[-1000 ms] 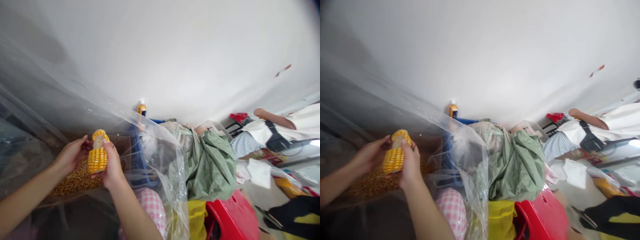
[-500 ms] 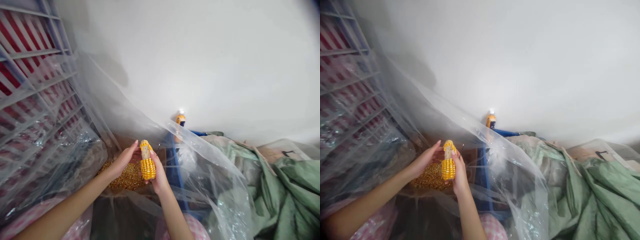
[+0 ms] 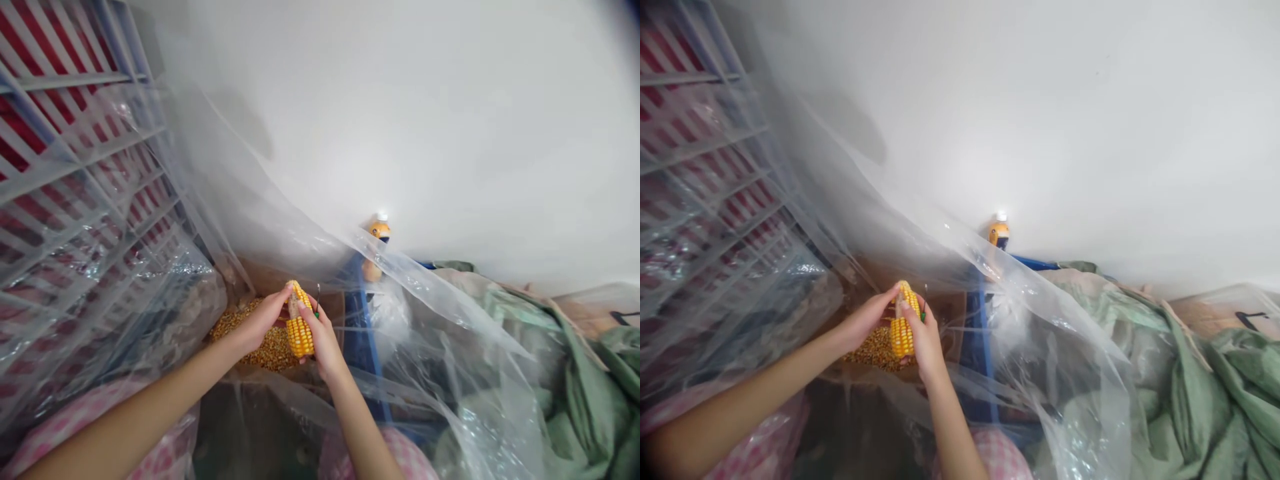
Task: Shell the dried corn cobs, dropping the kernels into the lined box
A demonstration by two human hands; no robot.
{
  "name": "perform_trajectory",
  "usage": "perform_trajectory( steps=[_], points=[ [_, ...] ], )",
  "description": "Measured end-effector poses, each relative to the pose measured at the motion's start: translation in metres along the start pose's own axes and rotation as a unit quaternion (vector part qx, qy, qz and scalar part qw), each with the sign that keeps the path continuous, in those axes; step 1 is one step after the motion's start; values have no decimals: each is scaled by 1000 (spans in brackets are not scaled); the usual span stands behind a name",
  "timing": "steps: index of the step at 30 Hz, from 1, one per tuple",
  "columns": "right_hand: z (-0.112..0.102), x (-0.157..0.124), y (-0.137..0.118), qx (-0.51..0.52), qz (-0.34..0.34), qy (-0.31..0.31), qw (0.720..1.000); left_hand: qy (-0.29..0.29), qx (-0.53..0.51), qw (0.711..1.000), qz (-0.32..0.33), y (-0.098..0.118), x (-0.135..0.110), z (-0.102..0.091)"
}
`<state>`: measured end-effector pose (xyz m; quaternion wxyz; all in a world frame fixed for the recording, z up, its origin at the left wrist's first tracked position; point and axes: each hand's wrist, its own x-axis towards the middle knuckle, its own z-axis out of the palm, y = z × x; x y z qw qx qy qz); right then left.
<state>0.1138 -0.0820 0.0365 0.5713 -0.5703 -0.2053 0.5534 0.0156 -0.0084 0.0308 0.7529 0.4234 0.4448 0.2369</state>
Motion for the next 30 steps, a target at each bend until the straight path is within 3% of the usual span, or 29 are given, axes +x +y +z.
perform_trajectory(
  steps=[7,16,23,30],
  points=[
    [-4,3,2,11,14,2,1000,-21,-59,998,15,-4,1,2],
    [-2,0,-5,38,34,-17,999,-72,-34,996,45,4,-2,3],
    [-1,5,2,22,19,2,1000,-28,-66,997,-8,0,6,0],
    [-1,2,1,30,31,-1,999,-70,-94,993,23,-6,3,0]
  ],
)
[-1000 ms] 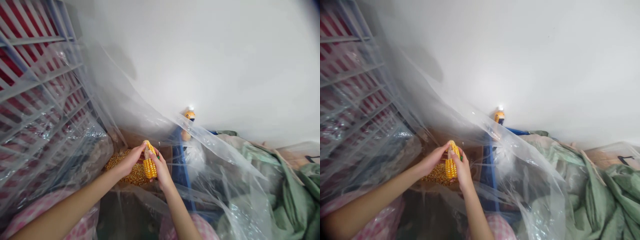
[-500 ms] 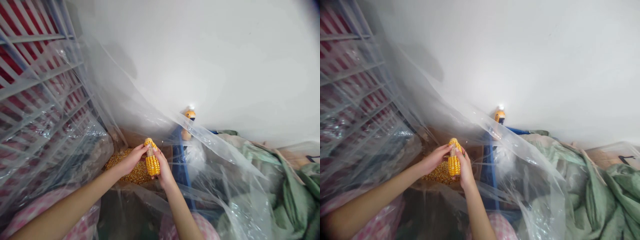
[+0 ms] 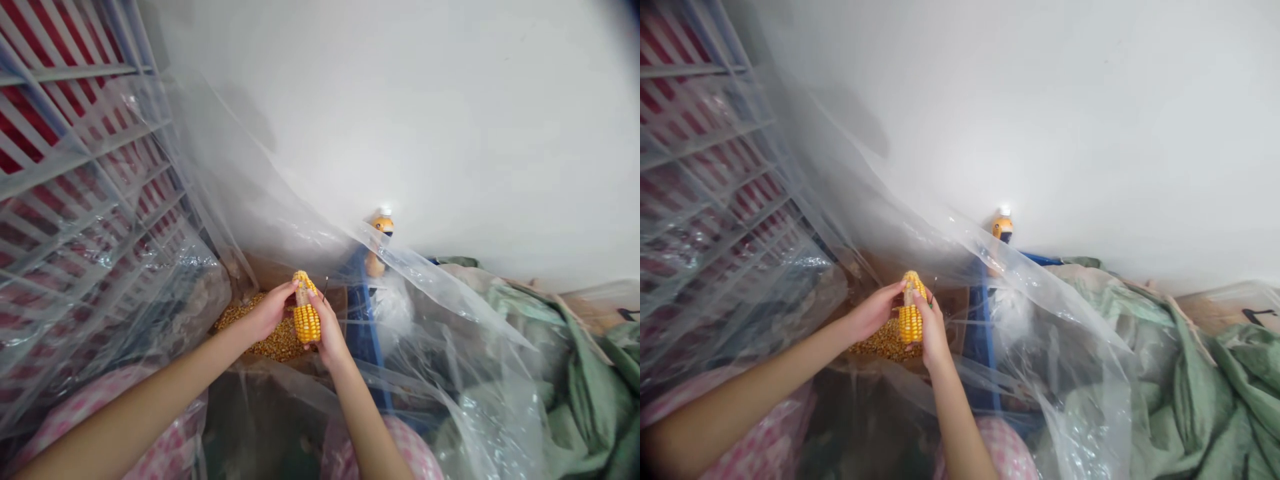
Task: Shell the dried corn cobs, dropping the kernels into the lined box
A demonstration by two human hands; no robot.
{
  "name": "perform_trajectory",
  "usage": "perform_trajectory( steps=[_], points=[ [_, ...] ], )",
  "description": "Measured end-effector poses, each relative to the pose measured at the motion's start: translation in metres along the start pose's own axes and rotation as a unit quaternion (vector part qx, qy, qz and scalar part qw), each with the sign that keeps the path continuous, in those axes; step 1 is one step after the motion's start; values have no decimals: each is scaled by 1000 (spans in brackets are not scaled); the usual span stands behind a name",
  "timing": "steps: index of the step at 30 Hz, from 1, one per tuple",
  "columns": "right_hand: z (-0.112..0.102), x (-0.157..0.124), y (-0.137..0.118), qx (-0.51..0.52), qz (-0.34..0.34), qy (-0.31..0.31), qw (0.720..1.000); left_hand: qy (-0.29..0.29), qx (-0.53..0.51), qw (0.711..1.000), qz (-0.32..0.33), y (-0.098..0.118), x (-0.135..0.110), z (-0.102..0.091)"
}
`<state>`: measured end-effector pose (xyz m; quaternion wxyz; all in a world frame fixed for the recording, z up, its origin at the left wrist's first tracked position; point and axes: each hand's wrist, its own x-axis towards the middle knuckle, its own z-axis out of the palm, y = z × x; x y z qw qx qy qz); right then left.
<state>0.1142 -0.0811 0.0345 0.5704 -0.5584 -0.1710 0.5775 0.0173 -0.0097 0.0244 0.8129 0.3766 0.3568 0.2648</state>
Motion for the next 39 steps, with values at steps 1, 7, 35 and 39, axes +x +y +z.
perform_trajectory(
  steps=[1,7,35,39],
  points=[
    [0,0,-1,7,9,-3,1000,-6,-3,1000,9,0,-1,1],
    [5,3,-7,51,30,-3,998,7,-40,999,-11,8,-2,6],
    [15,5,0,66,33,-16,997,75,-99,991,-55,17,-1,0],
    [13,6,1,62,31,-18,997,88,-118,987,-63,21,-2,5]
  ],
)
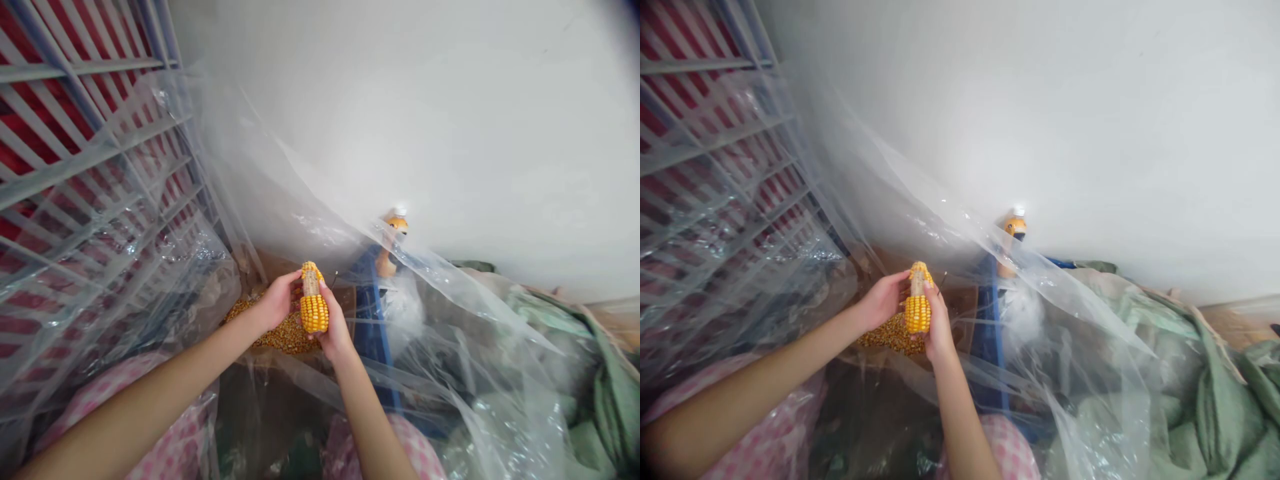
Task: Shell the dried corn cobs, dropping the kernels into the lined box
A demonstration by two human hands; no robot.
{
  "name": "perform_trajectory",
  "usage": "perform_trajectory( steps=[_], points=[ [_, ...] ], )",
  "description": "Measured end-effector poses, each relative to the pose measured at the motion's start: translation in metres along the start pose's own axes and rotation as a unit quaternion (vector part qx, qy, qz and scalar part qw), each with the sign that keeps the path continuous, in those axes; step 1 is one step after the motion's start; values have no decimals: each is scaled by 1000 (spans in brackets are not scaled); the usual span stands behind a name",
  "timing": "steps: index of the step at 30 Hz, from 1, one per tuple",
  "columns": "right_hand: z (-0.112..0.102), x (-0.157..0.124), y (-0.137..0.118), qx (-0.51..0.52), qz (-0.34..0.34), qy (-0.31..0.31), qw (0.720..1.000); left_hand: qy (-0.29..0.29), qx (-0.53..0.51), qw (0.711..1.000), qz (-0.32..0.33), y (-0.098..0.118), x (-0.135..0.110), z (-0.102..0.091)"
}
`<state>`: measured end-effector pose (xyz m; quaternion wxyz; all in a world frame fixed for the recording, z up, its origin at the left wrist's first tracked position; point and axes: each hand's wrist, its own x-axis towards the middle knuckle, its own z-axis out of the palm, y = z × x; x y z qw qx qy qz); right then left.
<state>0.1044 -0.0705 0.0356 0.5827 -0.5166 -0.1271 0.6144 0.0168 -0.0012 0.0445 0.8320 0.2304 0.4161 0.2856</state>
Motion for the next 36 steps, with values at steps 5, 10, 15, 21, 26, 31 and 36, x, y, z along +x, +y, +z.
perform_trajectory(
  steps=[5,10,15,21,26,31,36],
  points=[
    [0,0,2,-20,-20,-11,1000,32,1,1000,-2,3,0,0],
    [1,2,7,-28,-56,-21,998,14,-1,1000,-20,7,0,-2],
    [-1,5,14,-21,-41,-3,999,39,-39,998,9,0,2,3],
    [-2,7,18,2,-17,3,1000,105,-44,992,53,-16,10,2],
    [-2,8,18,18,-39,3,999,97,-45,992,67,-15,3,8],
    [-5,11,19,17,-53,0,998,116,-52,990,64,-12,-7,15],
    [-2,8,13,-13,-39,15,999,103,-45,993,47,-10,-12,21]
  ],
)
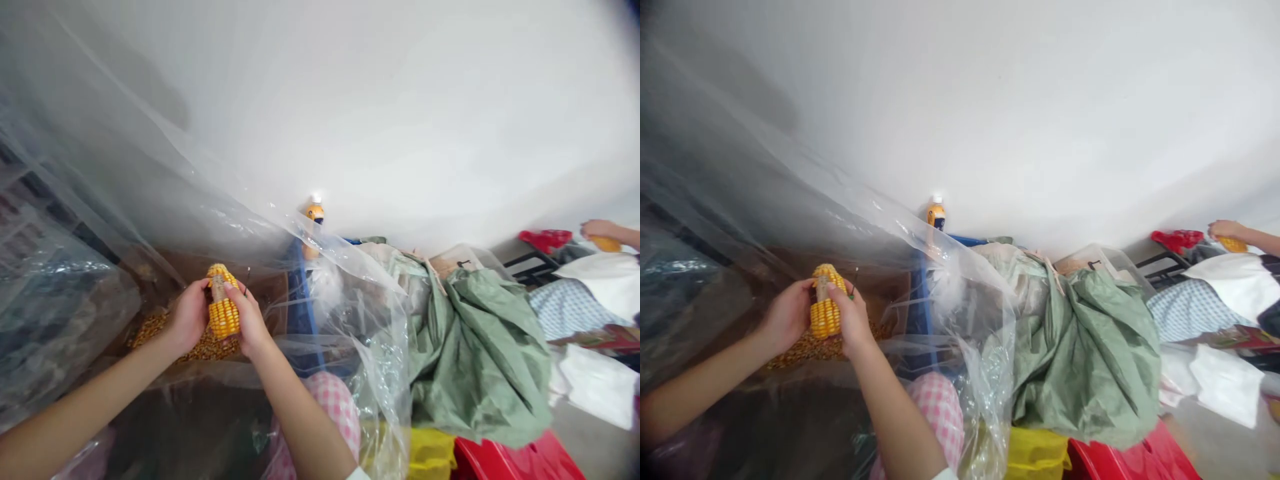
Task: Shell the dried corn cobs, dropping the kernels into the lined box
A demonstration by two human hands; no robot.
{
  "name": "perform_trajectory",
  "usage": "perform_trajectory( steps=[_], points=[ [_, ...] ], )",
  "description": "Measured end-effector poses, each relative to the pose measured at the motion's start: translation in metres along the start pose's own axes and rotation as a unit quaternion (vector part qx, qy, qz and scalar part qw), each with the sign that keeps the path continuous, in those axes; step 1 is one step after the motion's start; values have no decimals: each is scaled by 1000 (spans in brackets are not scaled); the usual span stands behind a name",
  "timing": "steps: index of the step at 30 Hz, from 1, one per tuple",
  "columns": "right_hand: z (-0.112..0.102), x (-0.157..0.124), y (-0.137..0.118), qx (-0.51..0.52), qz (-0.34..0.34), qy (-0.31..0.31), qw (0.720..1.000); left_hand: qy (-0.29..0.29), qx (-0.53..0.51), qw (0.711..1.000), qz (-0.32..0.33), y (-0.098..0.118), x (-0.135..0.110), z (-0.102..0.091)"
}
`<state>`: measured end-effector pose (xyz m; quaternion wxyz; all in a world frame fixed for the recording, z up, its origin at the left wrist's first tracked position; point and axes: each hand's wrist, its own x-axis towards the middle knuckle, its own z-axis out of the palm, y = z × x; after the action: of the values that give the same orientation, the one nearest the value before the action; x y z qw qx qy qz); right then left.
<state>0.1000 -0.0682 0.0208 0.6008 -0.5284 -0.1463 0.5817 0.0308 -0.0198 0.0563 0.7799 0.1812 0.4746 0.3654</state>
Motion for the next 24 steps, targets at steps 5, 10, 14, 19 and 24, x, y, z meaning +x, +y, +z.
perform_trajectory(
  steps=[5,10,14,19,24],
  points=[
    [5,3,-1,-13,-7,-9,1000,-15,9,1000,-9,4,6,-2],
    [8,8,4,-19,-9,-23,1000,36,13,999,13,1,11,-6],
    [9,8,4,-18,1,-28,999,53,2,998,27,-4,10,-8],
    [7,6,5,-8,2,-25,1000,51,-25,995,82,-15,19,-14],
    [2,5,7,39,-6,-27,999,32,-42,992,112,-24,23,-19]
  ],
)
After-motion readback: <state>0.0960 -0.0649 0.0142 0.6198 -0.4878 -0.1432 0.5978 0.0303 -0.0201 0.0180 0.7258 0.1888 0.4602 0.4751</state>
